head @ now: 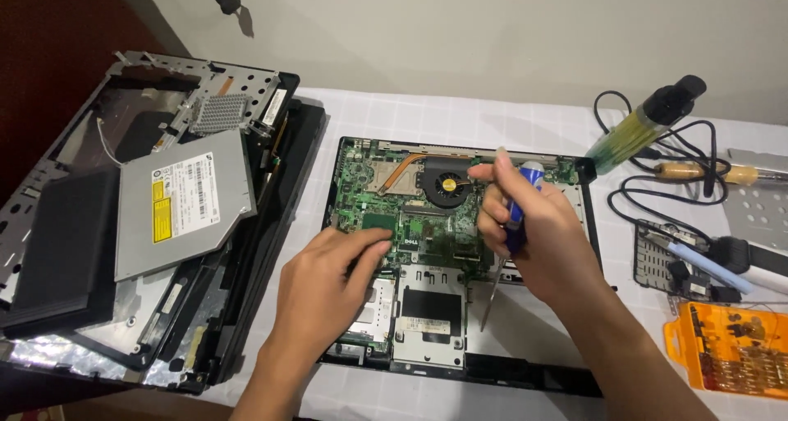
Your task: Disassembling internal components of a laptop, including removing screws, the battery, and the optical drive.
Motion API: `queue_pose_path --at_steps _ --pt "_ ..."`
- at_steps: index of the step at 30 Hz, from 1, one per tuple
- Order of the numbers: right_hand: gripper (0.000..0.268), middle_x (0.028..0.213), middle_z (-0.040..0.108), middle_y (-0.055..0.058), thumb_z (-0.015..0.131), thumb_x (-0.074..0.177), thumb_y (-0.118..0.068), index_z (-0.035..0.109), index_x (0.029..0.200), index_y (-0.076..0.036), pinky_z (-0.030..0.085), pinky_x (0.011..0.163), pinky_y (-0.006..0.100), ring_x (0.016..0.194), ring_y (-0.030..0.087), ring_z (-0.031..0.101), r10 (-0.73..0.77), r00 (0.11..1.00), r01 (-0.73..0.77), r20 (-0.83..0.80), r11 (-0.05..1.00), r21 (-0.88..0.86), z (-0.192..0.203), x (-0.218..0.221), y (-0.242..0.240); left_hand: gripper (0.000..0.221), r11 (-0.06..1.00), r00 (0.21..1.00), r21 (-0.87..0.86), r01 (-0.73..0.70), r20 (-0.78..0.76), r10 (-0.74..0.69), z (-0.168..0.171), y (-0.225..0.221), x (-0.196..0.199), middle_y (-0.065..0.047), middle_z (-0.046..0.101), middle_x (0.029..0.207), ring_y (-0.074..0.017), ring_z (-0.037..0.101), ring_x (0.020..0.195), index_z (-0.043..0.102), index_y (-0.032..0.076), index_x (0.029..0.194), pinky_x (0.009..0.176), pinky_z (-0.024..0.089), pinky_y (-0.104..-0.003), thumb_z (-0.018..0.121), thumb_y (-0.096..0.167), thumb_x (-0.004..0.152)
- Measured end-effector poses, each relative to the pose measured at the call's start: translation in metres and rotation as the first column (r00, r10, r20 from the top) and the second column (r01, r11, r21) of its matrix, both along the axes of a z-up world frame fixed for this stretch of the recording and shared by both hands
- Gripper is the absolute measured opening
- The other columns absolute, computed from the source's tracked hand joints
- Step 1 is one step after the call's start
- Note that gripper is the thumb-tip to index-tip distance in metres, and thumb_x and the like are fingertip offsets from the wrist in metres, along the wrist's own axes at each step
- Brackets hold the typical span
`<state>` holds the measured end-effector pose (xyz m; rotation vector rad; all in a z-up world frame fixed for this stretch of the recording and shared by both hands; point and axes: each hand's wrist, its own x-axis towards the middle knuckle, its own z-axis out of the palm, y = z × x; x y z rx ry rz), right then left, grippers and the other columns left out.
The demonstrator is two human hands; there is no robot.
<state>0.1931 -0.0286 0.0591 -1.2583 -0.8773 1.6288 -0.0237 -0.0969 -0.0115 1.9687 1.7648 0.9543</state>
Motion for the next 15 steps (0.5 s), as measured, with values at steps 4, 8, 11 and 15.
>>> queue_pose_path --at_steps 4,8,11,15 --pt "0.041 0.064 0.036 -0.001 0.052 0.105 -0.046 0.041 0.082 -0.014 0.027 0.05 0.031 0.056 0.014 0.038 0.019 0.997 -0.017 -0.08 1.0 0.018 -0.0031 0.0011 -0.0013 0.025 0.998 0.996 0.047 -0.036 0.077 0.033 -0.0005 -0.0043 -0.004 0.003 0.081 0.093 -0.0138 0.071 0.089 0.078 0.016 0.112 0.068 0.059 -0.032 0.06 0.028 0.099" --pt "0.044 0.066 0.037 0.002 0.054 0.103 -0.048 0.038 0.08 -0.015 0.029 0.054 0.033 0.057 0.017 0.04 -0.015 0.994 0.012 -0.111 0.999 -0.03 -0.0041 0.0002 0.0 0.022 0.995 0.996 0.088 -0.037 0.088 0.029 0.0 -0.0032 -0.0028 0.002 0.081 0.096 -0.0144 0.071 0.087 0.078 0.014 0.109 0.069 0.059 -0.031 0.063 0.025 0.098" --pt "0.042 0.066 0.038 0.002 0.054 0.104 -0.047 0.04 0.083 -0.013 0.03 0.054 0.033 0.057 0.017 0.04 -0.009 0.991 0.006 -0.131 1.0 -0.02 -0.0043 0.0012 -0.001 0.02 0.995 1.0 0.099 -0.02 0.013 0.019 0.0 -0.0021 -0.001 0.005 0.081 0.097 -0.0147 0.071 0.085 0.078 0.017 0.108 0.064 0.058 -0.033 0.064 0.027 0.098" --pt "0.039 0.066 0.039 0.001 0.053 0.103 -0.048 0.045 0.088 -0.012 0.03 0.055 0.031 0.058 0.015 0.04 -0.005 0.986 0.002 -0.165 1.0 -0.013 -0.0039 0.0026 -0.0007 0.02 0.996 0.999 0.077 -0.033 -0.003 0.033 0.0007 -0.0028 -0.0013 0.007 0.081 0.098 -0.0129 0.071 0.084 0.079 0.019 0.108 0.062 0.058 -0.031 0.063 0.026 0.098"
